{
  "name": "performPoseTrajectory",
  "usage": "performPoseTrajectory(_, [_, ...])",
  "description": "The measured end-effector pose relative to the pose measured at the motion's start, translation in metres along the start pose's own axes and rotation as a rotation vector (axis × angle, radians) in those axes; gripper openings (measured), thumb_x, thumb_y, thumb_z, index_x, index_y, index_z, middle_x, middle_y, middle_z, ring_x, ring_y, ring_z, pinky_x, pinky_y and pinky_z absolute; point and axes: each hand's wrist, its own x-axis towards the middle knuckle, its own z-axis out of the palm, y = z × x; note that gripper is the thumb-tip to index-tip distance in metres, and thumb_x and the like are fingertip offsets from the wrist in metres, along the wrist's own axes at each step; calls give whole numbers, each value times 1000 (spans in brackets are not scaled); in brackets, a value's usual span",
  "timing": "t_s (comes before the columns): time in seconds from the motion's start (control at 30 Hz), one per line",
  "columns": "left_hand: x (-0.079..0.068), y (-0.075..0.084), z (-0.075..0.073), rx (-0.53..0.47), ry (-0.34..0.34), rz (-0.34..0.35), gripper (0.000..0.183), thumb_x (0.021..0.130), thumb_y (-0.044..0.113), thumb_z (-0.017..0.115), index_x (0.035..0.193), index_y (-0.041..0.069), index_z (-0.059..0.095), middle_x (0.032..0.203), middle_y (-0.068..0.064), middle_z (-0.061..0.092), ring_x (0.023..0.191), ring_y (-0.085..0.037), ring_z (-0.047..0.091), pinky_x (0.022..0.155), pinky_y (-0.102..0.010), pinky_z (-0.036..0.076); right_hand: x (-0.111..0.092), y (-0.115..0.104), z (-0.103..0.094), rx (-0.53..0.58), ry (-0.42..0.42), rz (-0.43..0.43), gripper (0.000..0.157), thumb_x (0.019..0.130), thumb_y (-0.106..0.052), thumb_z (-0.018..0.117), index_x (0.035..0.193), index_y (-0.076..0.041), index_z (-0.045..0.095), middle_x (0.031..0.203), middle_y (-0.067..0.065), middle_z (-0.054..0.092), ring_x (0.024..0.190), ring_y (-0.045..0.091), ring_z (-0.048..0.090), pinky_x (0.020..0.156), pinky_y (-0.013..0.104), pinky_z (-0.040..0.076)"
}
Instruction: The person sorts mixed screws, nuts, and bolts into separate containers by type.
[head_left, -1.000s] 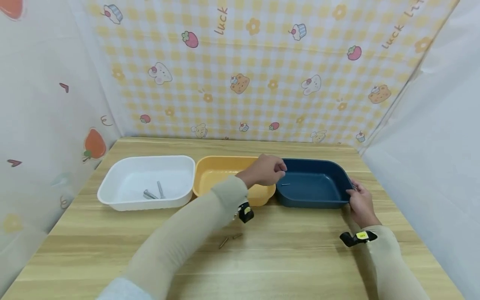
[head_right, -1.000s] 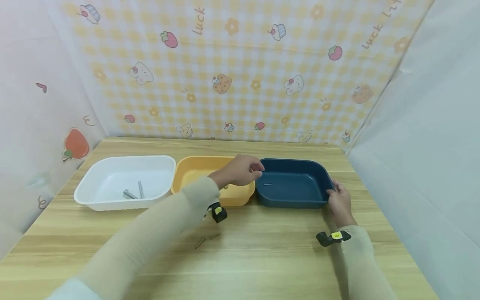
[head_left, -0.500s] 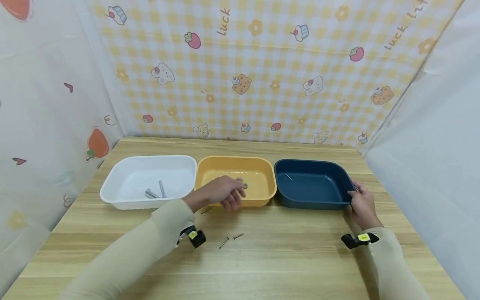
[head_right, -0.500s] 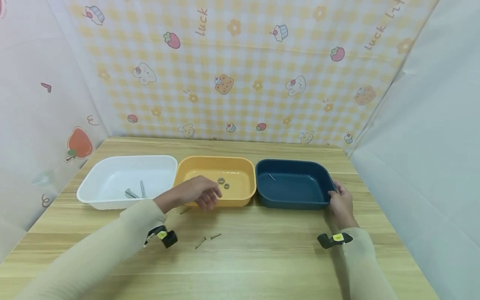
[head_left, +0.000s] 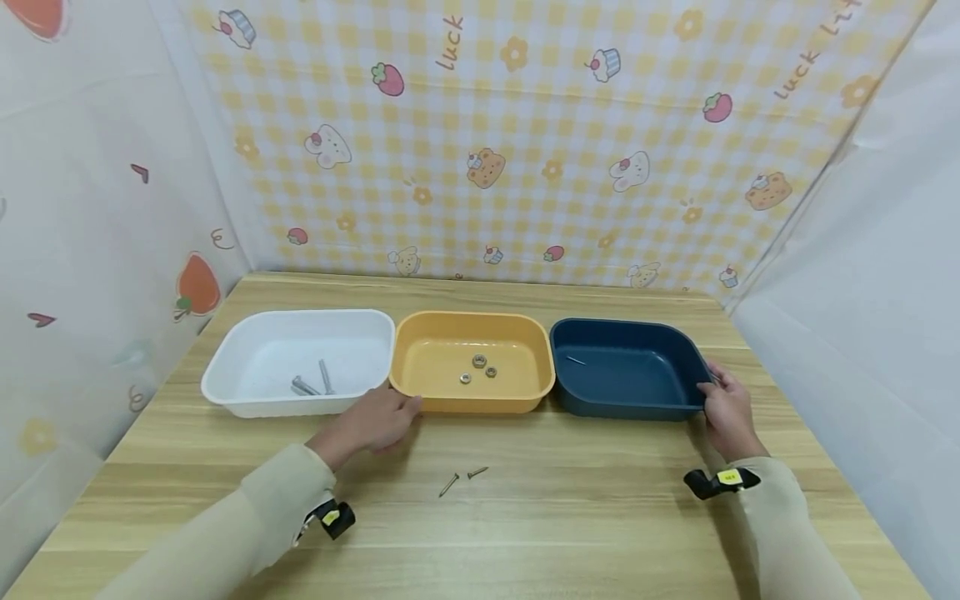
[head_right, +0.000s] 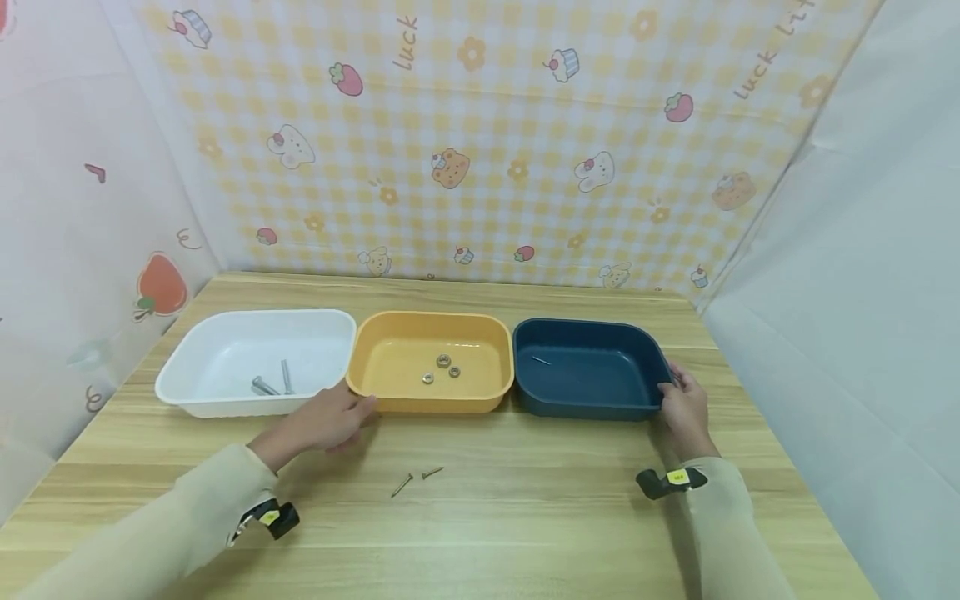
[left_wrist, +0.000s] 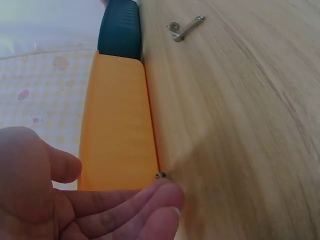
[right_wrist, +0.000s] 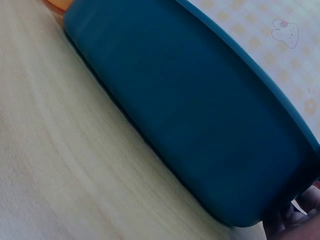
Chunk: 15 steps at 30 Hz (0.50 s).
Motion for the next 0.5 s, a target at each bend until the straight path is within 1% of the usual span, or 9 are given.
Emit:
performPoseTrajectory(0.07, [1,-2,1,-12,18,11,43,106,29,35,76,6,58,43,-2,49,37,-17,45,46,-29,39,0,0,0,3,4,3,55,101,-4,33,154,-5,19,160,10,17,141,13,23,112,24,26])
performPoseTrajectory(0.17, [3,-3,2,-36,35,55,39,105,24,35,80,5,58,44,-5,52,36,-19,48,45,-30,41,1,0,-1,2,8,9,55,101,-5,33,155,-7,19,160,9,18,140,13,23,111,24,27])
performPoseTrajectory(0.23, [3,-3,2,-31,35,68,43,105,21,34,75,4,60,44,-5,53,36,-19,49,48,-30,43,1,1,0,0,3,12,55,102,-5,33,155,-7,20,160,9,18,141,13,23,111,24,27])
performPoseTrajectory(0.3, [2,-5,3,-34,29,58,42,102,17,34,71,3,60,43,-4,51,36,-18,47,46,-29,41,1,3,1,-3,-5,14,55,102,-5,33,155,-7,19,160,10,17,141,14,23,111,24,27])
performPoseTrajectory(0.37, [0,-8,5,-37,21,21,40,100,16,39,69,4,62,45,-3,52,38,-16,46,46,-28,40,0,3,1,-8,-11,16,55,102,-6,33,155,-8,18,160,10,15,142,15,21,112,25,25])
performPoseTrajectory(0.4, [0,-10,7,-15,21,9,40,99,16,43,66,4,63,51,-3,55,42,-15,47,48,-27,41,0,3,1,-7,-14,14,55,102,-6,33,155,-8,17,160,10,15,142,15,20,113,26,24])
performPoseTrajectory(0.47, [1,-13,10,27,38,0,30,96,17,53,71,5,65,69,-4,60,52,-15,50,50,-27,43,0,3,1,-10,-11,11,55,102,-6,32,155,-7,17,160,10,14,143,16,19,113,28,23])
performPoseTrajectory(0.5, [3,-14,12,46,48,-8,25,95,19,57,74,7,66,77,-6,60,57,-16,51,52,-28,44,0,3,0,-10,-8,9,55,102,-6,32,155,-7,17,160,10,14,143,16,19,113,28,23])
